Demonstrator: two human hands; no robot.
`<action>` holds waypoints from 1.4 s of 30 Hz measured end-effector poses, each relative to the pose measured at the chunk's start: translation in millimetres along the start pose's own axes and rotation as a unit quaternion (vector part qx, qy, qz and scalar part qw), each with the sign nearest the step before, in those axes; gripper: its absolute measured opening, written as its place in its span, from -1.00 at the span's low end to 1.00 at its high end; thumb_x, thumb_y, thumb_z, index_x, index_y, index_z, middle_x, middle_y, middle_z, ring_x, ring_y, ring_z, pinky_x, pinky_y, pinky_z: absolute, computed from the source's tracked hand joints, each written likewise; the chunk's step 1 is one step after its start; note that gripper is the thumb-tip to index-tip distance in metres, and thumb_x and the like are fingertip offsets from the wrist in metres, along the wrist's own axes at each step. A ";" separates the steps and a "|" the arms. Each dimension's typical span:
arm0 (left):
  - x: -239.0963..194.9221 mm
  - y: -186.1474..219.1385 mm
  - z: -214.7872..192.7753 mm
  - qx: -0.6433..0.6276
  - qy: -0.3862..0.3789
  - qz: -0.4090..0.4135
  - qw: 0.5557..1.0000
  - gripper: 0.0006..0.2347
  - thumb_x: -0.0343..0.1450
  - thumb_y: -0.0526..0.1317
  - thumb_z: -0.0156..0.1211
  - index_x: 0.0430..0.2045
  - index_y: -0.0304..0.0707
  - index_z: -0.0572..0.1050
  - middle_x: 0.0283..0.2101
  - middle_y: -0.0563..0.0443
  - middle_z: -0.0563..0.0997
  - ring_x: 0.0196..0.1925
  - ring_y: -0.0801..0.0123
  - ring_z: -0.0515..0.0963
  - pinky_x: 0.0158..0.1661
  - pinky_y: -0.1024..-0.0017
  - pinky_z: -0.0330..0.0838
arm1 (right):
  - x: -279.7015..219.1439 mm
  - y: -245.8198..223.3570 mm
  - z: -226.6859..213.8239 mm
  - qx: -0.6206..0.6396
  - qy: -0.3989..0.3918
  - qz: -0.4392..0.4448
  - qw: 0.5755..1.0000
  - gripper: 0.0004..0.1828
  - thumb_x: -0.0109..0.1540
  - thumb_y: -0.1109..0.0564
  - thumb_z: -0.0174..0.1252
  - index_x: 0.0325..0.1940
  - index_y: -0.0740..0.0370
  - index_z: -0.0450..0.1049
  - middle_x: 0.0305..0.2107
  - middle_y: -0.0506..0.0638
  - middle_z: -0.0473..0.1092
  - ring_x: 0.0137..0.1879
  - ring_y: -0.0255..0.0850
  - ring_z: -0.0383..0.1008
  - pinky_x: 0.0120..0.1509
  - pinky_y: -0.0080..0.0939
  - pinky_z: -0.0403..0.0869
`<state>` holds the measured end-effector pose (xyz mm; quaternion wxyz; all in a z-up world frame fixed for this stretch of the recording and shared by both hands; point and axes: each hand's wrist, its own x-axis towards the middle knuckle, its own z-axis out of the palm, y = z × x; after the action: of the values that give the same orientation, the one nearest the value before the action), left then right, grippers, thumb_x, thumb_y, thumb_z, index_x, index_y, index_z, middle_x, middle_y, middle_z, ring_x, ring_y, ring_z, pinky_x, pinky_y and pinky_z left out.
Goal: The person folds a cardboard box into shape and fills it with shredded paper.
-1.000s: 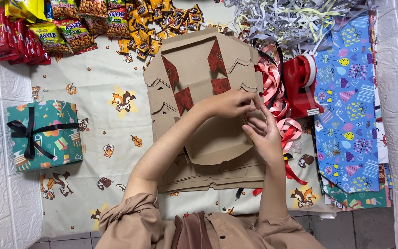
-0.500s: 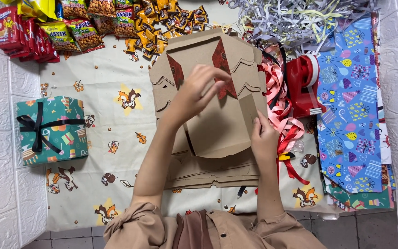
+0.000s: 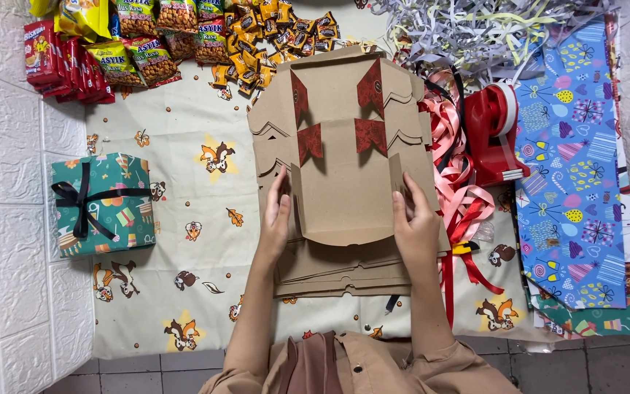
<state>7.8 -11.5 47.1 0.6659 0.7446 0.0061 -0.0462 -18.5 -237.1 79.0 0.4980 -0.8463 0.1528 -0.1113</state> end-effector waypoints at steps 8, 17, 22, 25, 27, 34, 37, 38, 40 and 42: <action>-3.0 15.1 6.5 -0.009 -0.009 -0.026 1.000 -0.52 0.50 -0.15 -0.24 0.32 -0.27 -0.07 0.40 -0.23 -0.06 0.42 -0.03 -0.12 0.33 0.06 -0.23 | 18.1 3.9 -4.3 0.032 -0.067 -0.074 0.994 -0.55 0.31 0.21 -0.05 0.28 0.35 0.20 0.09 0.33 0.25 0.24 0.26 0.22 0.27 0.15 0.26; 0.7 19.4 18.2 0.143 -0.012 -0.033 0.989 -0.46 0.51 -0.07 -0.32 0.31 -0.41 -0.21 0.37 -0.47 -0.17 0.40 -0.26 -0.19 0.30 -0.08 -0.28 | 20.1 6.8 6.0 0.008 -0.110 -0.036 0.993 -0.41 0.30 0.23 -0.10 0.39 0.38 -0.05 0.23 0.43 0.05 0.30 0.38 0.07 0.29 0.31 0.16; 2.4 -2.3 29.5 0.213 -0.031 -0.040 0.976 -0.47 0.52 -0.01 -0.42 0.30 -0.45 -0.11 0.36 -0.43 -0.05 0.41 -0.18 -0.16 0.31 0.02 -0.27 | 12.3 0.1 12.3 -0.085 -0.121 -0.038 0.988 -0.40 0.29 0.19 -0.09 0.39 0.37 -0.02 0.17 0.37 0.13 0.28 0.28 0.16 0.29 0.22 0.22; 4.9 5.3 39.4 0.218 -0.044 -0.049 0.974 -0.46 0.51 -0.02 -0.41 0.29 -0.50 -0.15 0.36 -0.47 -0.11 0.41 -0.19 -0.18 0.31 0.02 -0.26 | 9.9 2.6 18.7 -0.102 -0.129 -0.039 0.986 -0.33 0.26 0.12 0.00 0.40 0.33 -0.04 0.17 0.36 0.13 0.29 0.27 0.15 0.29 0.24 0.22; 4.9 -4.5 40.8 0.224 -0.042 -0.044 0.973 -0.46 0.51 -0.04 -0.38 0.29 -0.51 -0.16 0.36 -0.49 -0.11 0.41 -0.22 -0.17 0.31 0.00 -0.25 | 11.4 -3.8 15.3 -0.100 -0.140 -0.022 0.985 -0.29 0.26 0.06 0.01 0.41 0.31 -0.07 0.18 0.36 0.11 0.30 0.26 0.14 0.30 0.24 0.21; 4.6 20.3 4.1 0.225 -0.032 -0.101 0.969 -0.39 0.46 0.13 -0.44 0.30 -0.38 -0.07 0.37 -0.33 -0.03 0.43 -0.08 -0.16 0.30 -0.01 -0.26 | 29.0 -24.1 -7.0 -0.153 -0.056 -0.166 0.973 -0.43 0.22 0.11 0.14 0.28 0.28 0.23 0.02 0.25 0.22 0.18 0.22 0.25 0.23 0.16 0.25; -0.6 29.5 -10.6 0.260 -0.038 -0.091 0.960 -0.47 0.48 0.11 -0.33 0.18 -0.35 0.23 0.23 -0.32 0.22 0.35 -0.13 0.01 0.27 0.00 -0.10 | 58.1 -30.4 0.5 -0.156 -0.064 -0.248 0.954 -0.62 0.23 0.13 0.16 0.15 0.10 0.42 -0.12 0.04 0.32 0.05 -0.03 0.35 0.16 -0.06 0.30; -3.2 25.5 -13.5 0.262 -0.036 -0.091 0.960 -0.47 0.48 0.11 -0.33 0.18 -0.35 0.23 0.23 -0.32 0.22 0.35 -0.13 0.01 0.27 0.00 -0.10 | 66.4 -32.9 9.0 -0.155 -0.065 -0.249 0.954 -0.62 0.23 0.13 0.16 0.15 0.10 0.42 -0.12 0.04 0.32 0.05 -0.03 0.35 0.16 -0.06 0.30; -6.6 16.6 -17.4 0.338 -0.045 -0.088 0.936 -0.60 0.46 0.15 -0.23 -0.06 -0.03 0.45 -0.17 0.07 0.43 -0.02 0.30 0.32 0.07 0.31 0.24 | 84.8 -38.0 24.7 -0.177 -0.123 -0.267 0.939 -0.68 0.29 0.05 0.05 0.14 -0.02 0.42 -0.18 -0.01 0.37 -0.01 -0.09 0.40 0.08 -0.09 0.34; -6.4 9.6 -15.6 0.340 -0.035 -0.083 0.936 -0.66 0.44 0.14 -0.12 -0.22 -0.04 0.48 -0.32 0.09 0.47 -0.15 0.32 0.41 -0.07 0.38 0.32 | 96.1 -40.4 48.6 -0.201 -0.171 -0.253 0.931 -0.68 0.29 0.04 0.02 0.14 -0.02 0.41 -0.19 -0.02 0.39 -0.03 -0.12 0.43 0.07 -0.12 0.36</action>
<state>3.0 3.2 58.8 0.3664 0.9214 0.0280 -0.1266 93.2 -214.7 94.6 0.2913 -0.9455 -0.1348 -0.0542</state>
